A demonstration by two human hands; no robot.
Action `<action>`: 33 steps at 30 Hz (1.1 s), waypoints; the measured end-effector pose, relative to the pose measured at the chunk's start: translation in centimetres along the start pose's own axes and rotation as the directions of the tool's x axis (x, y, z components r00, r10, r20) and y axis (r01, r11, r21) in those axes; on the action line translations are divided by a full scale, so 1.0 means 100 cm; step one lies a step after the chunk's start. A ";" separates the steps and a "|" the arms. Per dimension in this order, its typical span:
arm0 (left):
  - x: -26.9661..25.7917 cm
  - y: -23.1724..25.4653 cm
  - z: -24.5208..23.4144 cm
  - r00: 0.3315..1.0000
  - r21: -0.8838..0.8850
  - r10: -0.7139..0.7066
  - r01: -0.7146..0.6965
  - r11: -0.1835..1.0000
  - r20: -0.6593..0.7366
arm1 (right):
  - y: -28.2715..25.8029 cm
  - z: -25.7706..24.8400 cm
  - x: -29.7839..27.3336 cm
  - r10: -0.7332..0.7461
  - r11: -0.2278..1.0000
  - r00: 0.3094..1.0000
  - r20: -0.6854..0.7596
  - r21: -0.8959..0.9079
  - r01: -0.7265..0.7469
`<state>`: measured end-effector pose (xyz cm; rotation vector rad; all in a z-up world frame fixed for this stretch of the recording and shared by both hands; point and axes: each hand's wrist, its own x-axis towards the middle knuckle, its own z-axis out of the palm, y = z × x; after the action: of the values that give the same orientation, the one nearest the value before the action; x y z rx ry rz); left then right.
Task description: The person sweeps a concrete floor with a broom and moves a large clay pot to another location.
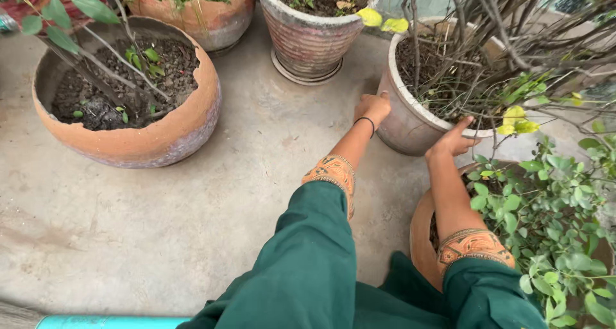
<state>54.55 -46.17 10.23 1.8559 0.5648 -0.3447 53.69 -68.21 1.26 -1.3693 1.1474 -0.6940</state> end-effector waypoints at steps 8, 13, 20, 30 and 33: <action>0.029 0.012 0.077 0.987 -0.345 -0.139 0.103 0.933 -0.080 | 0.015 0.015 0.008 0.064 0.982 0.997 0.038 0.176 -0.070; 0.043 0.015 0.110 0.938 -0.411 -0.072 -0.079 0.908 -0.339 | 0.010 0.014 -0.002 -0.123 0.962 0.992 -0.036 0.241 0.128; 0.075 -0.007 0.114 0.794 -0.333 0.151 -0.409 0.849 -0.589 | 0.014 0.040 -0.019 -0.072 0.866 0.964 -0.256 0.464 0.188; 0.034 -0.005 0.093 0.821 -0.580 0.309 -0.561 0.590 -0.480 | 0.049 0.037 -0.003 -0.119 0.782 0.929 -0.350 0.544 0.305; 0.046 -0.007 0.095 0.879 -0.816 0.295 -0.463 0.347 -0.374 | 0.039 0.032 -0.014 -0.100 0.694 0.951 -0.292 0.664 0.277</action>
<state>58.43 -53.86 4.14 0.8759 0.2786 0.4112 55.19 -65.18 -2.69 -0.7532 0.7761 -1.3209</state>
